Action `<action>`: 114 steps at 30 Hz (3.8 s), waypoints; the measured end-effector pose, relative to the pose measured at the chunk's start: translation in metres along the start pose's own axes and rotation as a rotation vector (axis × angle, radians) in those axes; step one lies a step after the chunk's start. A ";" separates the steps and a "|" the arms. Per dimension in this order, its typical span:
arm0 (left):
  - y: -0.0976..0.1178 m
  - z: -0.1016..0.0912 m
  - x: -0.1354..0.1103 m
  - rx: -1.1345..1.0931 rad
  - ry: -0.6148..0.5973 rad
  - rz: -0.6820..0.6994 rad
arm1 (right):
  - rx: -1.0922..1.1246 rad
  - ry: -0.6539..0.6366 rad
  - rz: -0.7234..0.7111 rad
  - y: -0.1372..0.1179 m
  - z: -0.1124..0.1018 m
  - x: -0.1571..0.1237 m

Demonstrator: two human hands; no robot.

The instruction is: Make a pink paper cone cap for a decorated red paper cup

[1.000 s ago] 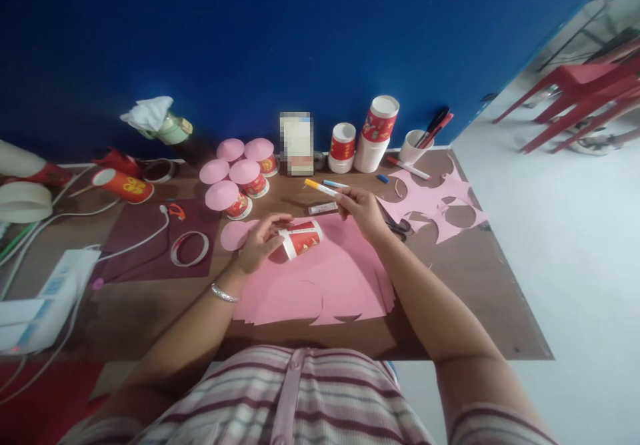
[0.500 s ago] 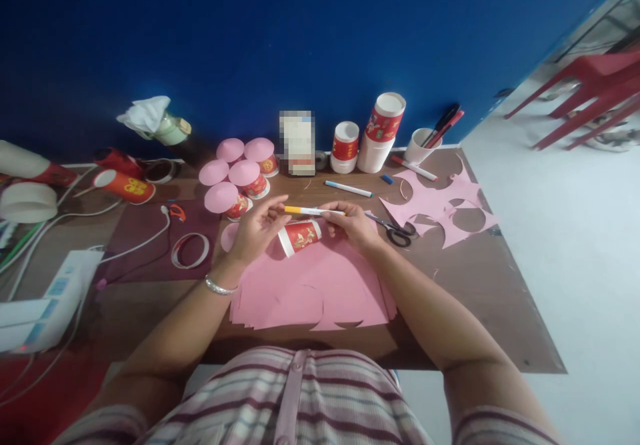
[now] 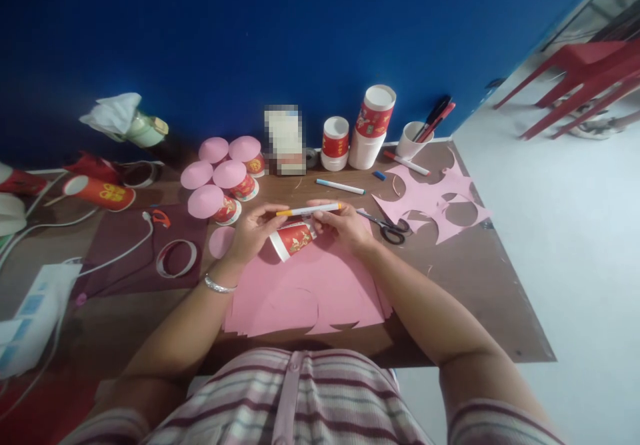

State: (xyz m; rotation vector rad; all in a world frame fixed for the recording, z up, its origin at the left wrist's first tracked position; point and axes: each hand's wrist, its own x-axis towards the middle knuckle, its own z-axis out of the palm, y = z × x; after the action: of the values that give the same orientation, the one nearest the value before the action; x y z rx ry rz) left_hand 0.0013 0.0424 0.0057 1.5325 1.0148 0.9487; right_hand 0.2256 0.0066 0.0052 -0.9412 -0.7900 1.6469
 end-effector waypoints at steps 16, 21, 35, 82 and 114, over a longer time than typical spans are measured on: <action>-0.006 0.001 -0.001 -0.002 -0.019 -0.034 | 0.068 0.045 -0.003 0.011 -0.001 0.003; -0.011 0.000 0.002 -0.018 -0.027 -0.021 | 0.092 0.044 0.009 0.013 -0.001 0.004; -0.018 -0.001 0.003 -0.034 -0.047 -0.052 | 0.101 0.040 -0.001 0.013 -0.001 0.005; -0.004 0.014 0.040 0.349 0.010 0.079 | -1.781 0.463 -0.440 -0.016 -0.062 0.029; 0.032 0.002 -0.004 0.547 -0.153 0.370 | -0.024 0.072 -0.142 -0.012 0.012 0.001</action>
State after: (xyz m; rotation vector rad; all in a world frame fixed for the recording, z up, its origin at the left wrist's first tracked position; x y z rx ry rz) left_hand 0.0064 0.0336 0.0368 2.2716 0.9416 0.8183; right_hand 0.2207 0.0102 0.0209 -0.9342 -0.8111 1.4758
